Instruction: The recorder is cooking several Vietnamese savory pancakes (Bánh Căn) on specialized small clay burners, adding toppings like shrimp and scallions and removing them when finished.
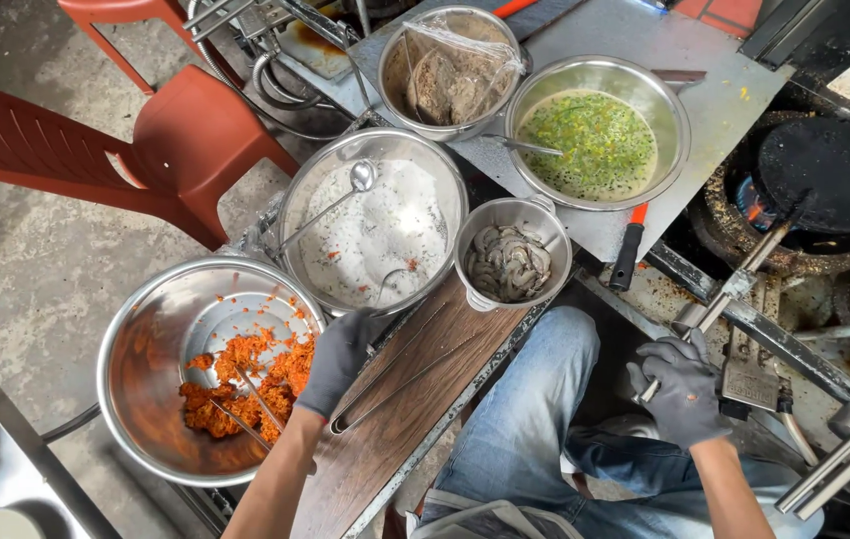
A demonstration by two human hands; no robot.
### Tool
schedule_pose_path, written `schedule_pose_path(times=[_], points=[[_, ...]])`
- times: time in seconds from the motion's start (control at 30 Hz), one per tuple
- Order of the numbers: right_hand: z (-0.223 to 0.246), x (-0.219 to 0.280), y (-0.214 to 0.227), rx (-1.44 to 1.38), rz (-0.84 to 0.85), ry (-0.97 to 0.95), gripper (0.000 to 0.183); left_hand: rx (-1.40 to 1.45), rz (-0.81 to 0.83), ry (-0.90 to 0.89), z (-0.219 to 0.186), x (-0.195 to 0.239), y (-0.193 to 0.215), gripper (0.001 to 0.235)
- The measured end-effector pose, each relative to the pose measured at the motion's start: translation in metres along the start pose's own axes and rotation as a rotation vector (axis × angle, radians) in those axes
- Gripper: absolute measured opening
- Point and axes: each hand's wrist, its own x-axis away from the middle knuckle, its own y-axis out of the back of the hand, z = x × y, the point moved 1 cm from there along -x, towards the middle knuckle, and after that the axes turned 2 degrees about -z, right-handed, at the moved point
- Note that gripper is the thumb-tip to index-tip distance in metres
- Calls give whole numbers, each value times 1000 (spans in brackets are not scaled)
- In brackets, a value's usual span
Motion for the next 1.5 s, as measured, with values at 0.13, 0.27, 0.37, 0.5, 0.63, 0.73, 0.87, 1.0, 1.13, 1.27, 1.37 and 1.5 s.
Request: schedule_pose_path(times=[0.13, 0.27, 0.37, 0.5, 0.63, 0.73, 0.87, 1.0, 1.13, 1.27, 1.37, 1.5], points=[[4, -1, 4, 12, 16, 0, 27, 464, -178, 486, 36, 14, 1, 36], [8, -2, 8, 56, 23, 55, 23, 808, -392, 516, 39, 22, 0, 43], [5, 0, 5, 39, 29, 31, 25, 578, -383, 425, 29, 31, 6, 43], [5, -1, 4, 25, 19, 9, 25, 426, -343, 360, 16, 44, 8, 40], [6, -1, 5, 57, 45, 21, 24, 467, -364, 446, 29, 43, 3, 40], [14, -7, 11, 102, 105, 10, 29, 414, -442, 399, 1, 42, 24, 40], [17, -4, 16, 102, 120, 12, 26, 598, -459, 409, 17, 49, 13, 42], [12, 1, 12, 127, 87, 95, 26, 680, -490, 432, 7, 51, 18, 43], [15, -2, 19, 65, 144, 77, 25, 545, -471, 386, -2, 57, 24, 42], [16, -8, 20, 239, 395, 119, 30, 462, -488, 406, 2, 60, 19, 39], [-33, 8, -16, 331, 444, 213, 27, 519, -502, 445, 1, 57, 23, 38], [-106, 42, -92, 247, 132, 440, 17, 582, -523, 367, -41, 50, 59, 38]])
